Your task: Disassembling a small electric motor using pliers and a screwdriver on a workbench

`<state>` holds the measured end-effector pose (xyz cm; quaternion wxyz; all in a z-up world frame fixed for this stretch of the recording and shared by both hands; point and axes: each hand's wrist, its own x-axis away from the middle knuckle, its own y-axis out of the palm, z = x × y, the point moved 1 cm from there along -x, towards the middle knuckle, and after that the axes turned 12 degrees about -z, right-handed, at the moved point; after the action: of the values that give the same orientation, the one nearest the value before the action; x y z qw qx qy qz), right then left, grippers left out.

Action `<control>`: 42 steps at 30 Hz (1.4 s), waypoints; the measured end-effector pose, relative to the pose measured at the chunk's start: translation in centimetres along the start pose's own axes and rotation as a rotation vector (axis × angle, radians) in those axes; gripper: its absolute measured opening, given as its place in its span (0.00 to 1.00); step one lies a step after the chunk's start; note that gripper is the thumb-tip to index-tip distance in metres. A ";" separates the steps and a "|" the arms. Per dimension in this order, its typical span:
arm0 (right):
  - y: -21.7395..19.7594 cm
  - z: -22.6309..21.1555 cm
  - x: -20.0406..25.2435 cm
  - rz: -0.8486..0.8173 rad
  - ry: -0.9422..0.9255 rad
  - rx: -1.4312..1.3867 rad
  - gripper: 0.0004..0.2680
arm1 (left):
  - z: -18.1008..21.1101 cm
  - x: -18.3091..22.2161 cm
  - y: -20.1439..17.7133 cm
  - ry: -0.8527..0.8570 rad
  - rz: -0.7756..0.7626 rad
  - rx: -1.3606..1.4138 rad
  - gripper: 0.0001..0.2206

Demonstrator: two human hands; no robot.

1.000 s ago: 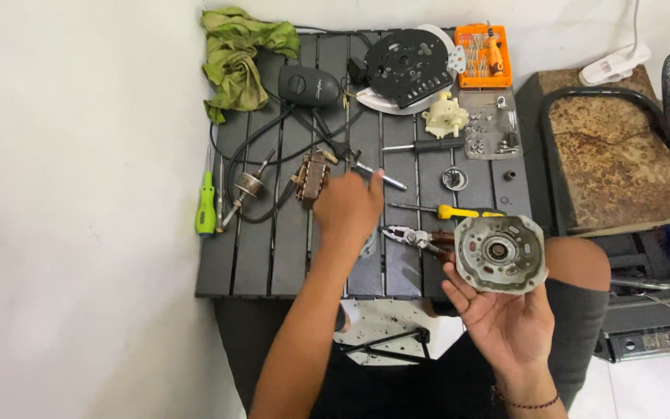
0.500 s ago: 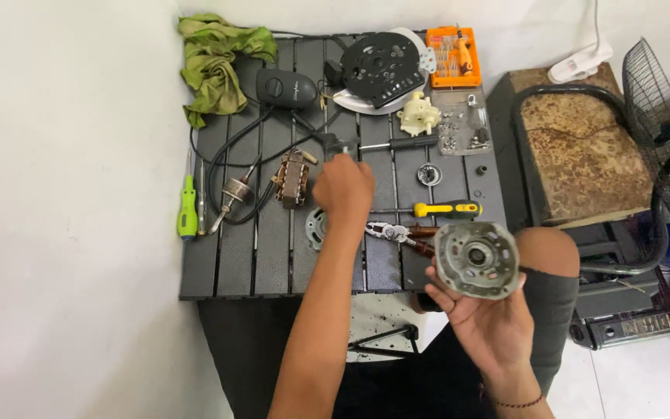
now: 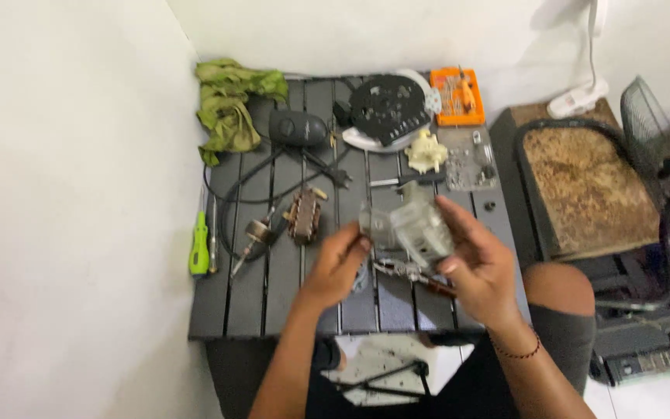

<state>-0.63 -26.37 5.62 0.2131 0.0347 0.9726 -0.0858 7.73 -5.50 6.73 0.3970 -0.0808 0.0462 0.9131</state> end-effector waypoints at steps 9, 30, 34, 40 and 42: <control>1.8 -2.2 -1.9 -0.272 0.015 0.295 0.32 | -5.5 2.3 -0.5 0.305 -0.077 0.133 0.11; 3.0 -3.5 -1.4 -0.386 -0.066 0.288 0.23 | -12.1 4.3 -0.2 0.214 -0.022 0.520 0.49; 2.4 -3.9 -1.5 -0.373 -0.069 0.294 0.22 | -8.0 3.4 1.2 0.302 -0.061 0.566 0.46; 2.0 -4.9 -1.8 -0.403 -0.038 0.330 0.22 | -7.6 3.0 2.5 0.378 -0.042 0.403 0.40; 1.7 -5.2 -2.0 -0.432 -0.015 0.350 0.23 | -8.6 2.6 2.8 0.388 0.008 0.324 0.39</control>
<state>-0.76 -23.78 10.89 0.1879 -0.1376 0.9263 -0.2962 4.84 -6.81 -2.18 0.3847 -0.1894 0.2677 0.8628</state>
